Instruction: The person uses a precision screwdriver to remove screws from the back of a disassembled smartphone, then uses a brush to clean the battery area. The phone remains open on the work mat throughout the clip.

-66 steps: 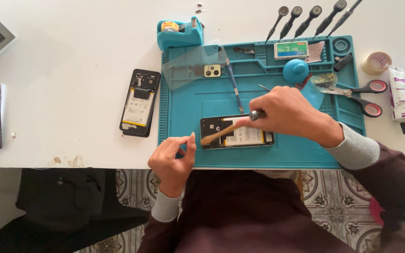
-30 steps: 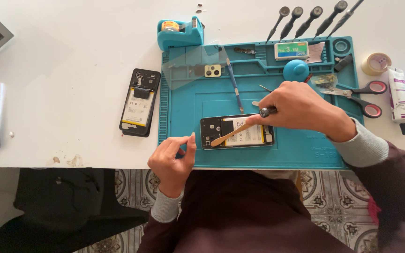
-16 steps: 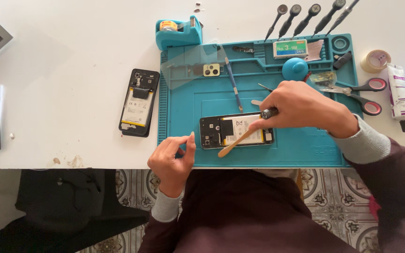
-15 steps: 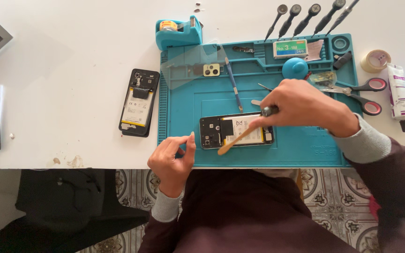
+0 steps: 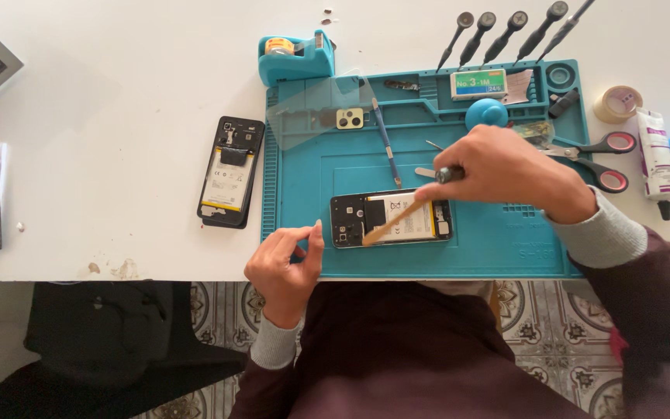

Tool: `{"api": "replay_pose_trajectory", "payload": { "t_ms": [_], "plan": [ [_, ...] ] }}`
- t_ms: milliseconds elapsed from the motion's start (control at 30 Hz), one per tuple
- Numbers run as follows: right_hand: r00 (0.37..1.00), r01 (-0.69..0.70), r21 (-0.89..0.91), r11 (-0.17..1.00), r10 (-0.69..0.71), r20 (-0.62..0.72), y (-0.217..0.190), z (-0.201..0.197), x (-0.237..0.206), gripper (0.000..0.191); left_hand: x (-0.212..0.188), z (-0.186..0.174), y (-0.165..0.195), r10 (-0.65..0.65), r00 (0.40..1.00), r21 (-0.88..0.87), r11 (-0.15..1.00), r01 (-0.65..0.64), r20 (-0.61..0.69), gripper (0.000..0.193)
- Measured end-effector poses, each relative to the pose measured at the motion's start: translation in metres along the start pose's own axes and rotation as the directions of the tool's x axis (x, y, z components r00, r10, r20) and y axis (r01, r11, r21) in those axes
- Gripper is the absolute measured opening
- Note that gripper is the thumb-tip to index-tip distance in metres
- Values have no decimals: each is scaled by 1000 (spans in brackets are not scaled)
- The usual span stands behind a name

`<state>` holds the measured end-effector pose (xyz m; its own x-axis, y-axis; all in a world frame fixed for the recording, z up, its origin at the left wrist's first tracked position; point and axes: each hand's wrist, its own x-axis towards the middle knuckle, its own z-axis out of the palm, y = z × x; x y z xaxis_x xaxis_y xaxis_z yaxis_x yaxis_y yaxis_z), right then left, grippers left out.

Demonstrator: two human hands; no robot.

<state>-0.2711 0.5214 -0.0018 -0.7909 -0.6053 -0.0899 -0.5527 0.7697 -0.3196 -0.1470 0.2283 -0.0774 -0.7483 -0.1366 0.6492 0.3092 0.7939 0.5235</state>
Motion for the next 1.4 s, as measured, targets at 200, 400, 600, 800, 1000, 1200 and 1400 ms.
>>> {"api": "replay_pose_trajectory", "payload": {
  "t_ms": [200,400,600,800,1000,1200,1400],
  "plan": [
    [989,-42,-43,998,36,-144,10,-7,-1,61,3,1,3,-2,1000,1,1000,2,-2,18],
    [999,-45,26,999,45,-2,8,1,-1,65,3,5,3,2,1000,4,1000,-2,-3,17],
    [981,-135,-49,990,127,-150,21,-4,-2,66,1,3,1,2,1000,-6,1000,-2,-5,17],
    [976,-194,-18,981,194,95,20,5,3,70,0,4,-1,0,1000,-4,1000,0,-3,17],
    [992,-104,37,994,107,-67,25,1,0,63,1,5,-2,8,1000,10,1000,-8,0,18],
    [955,-295,-83,952,293,-37,41,-7,-1,67,2,6,-2,7,1000,-1,1000,-7,0,18],
    [899,-424,-168,890,436,40,50,-26,-9,70,3,4,-1,7,1000,12,1000,-7,-2,17]
  ]
}}
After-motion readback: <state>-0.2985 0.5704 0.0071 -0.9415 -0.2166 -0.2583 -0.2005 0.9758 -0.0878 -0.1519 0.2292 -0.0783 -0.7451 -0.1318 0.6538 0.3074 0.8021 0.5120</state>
